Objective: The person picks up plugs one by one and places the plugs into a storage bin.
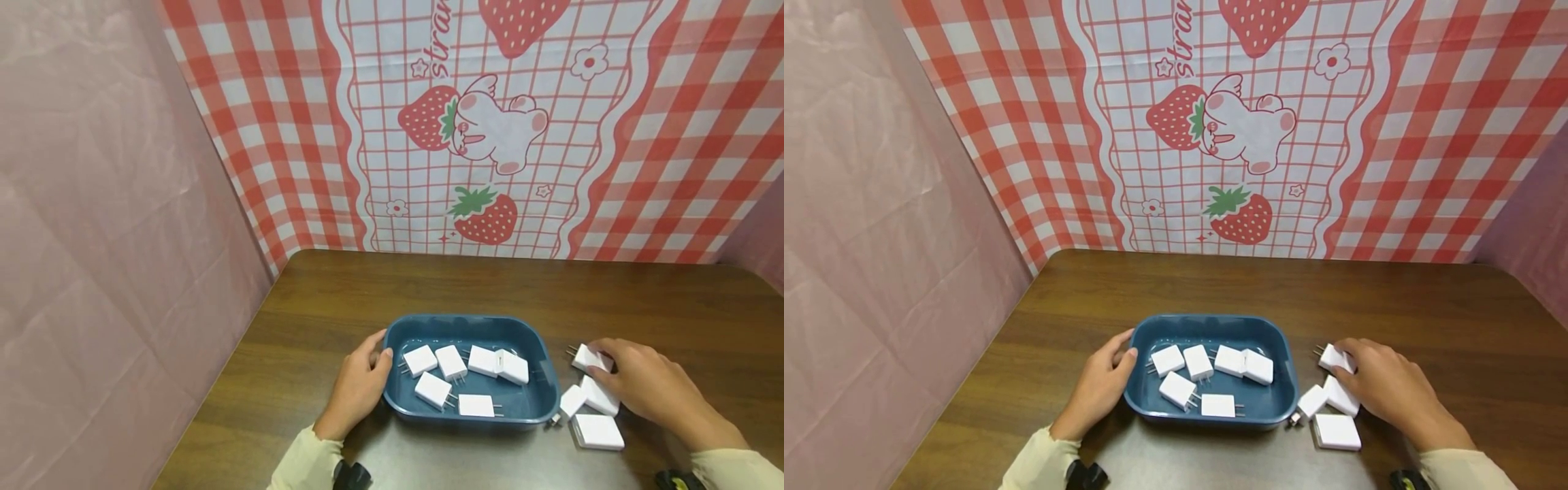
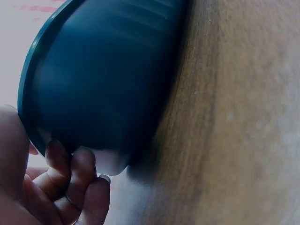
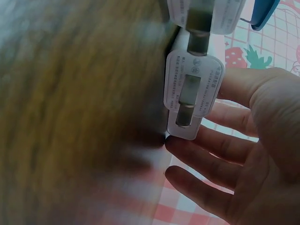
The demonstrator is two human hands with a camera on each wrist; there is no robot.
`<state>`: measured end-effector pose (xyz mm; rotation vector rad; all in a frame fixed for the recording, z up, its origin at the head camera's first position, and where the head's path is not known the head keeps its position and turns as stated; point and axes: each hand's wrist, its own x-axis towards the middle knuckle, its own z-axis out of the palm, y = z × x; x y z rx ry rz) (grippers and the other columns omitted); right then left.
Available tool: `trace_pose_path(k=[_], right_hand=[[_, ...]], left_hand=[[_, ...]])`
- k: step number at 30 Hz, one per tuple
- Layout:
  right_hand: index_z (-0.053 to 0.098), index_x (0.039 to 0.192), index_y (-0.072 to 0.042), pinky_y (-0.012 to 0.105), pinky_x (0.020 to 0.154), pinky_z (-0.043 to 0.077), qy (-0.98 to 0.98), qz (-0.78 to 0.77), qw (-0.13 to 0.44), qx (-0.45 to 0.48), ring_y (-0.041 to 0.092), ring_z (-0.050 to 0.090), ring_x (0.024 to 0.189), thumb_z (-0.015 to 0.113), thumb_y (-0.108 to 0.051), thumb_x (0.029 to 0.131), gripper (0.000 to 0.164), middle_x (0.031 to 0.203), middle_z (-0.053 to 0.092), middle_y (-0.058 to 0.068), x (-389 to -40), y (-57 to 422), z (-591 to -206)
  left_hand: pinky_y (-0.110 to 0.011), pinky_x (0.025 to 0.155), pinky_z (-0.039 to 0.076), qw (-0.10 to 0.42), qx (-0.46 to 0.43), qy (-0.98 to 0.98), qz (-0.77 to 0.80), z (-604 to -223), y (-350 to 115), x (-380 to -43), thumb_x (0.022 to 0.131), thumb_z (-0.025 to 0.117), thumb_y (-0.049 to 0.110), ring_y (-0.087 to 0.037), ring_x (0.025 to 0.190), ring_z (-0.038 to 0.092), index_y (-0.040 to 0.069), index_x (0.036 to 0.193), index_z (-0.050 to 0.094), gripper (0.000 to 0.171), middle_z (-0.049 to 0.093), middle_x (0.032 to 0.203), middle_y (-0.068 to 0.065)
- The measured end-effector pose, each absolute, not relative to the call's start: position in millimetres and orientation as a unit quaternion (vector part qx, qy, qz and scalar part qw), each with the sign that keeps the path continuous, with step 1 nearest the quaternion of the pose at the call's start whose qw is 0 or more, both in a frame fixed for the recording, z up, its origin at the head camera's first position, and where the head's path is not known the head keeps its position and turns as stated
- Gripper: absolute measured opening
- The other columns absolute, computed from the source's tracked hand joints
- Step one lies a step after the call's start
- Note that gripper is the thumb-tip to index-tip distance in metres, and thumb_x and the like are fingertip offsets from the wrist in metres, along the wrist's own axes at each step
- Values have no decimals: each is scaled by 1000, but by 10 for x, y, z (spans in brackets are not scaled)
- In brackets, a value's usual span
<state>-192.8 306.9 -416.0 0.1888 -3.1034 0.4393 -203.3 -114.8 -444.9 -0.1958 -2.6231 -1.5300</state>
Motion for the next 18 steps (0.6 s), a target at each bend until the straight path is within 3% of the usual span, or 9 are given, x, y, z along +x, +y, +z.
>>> trace_pose_path(k=[18], right_hand=[[65, 118, 5, 43, 61, 48, -985, 153, 29, 71, 23, 55, 72, 77, -19, 86, 42, 83, 63, 5, -1891, 3085, -4187]], left_hand=[[-30, 59, 42, 41, -62, -860, -505, -4437, -1154, -2023, 100, 58, 22, -13, 60, 54, 7, 141, 57, 43, 61, 69, 2]])
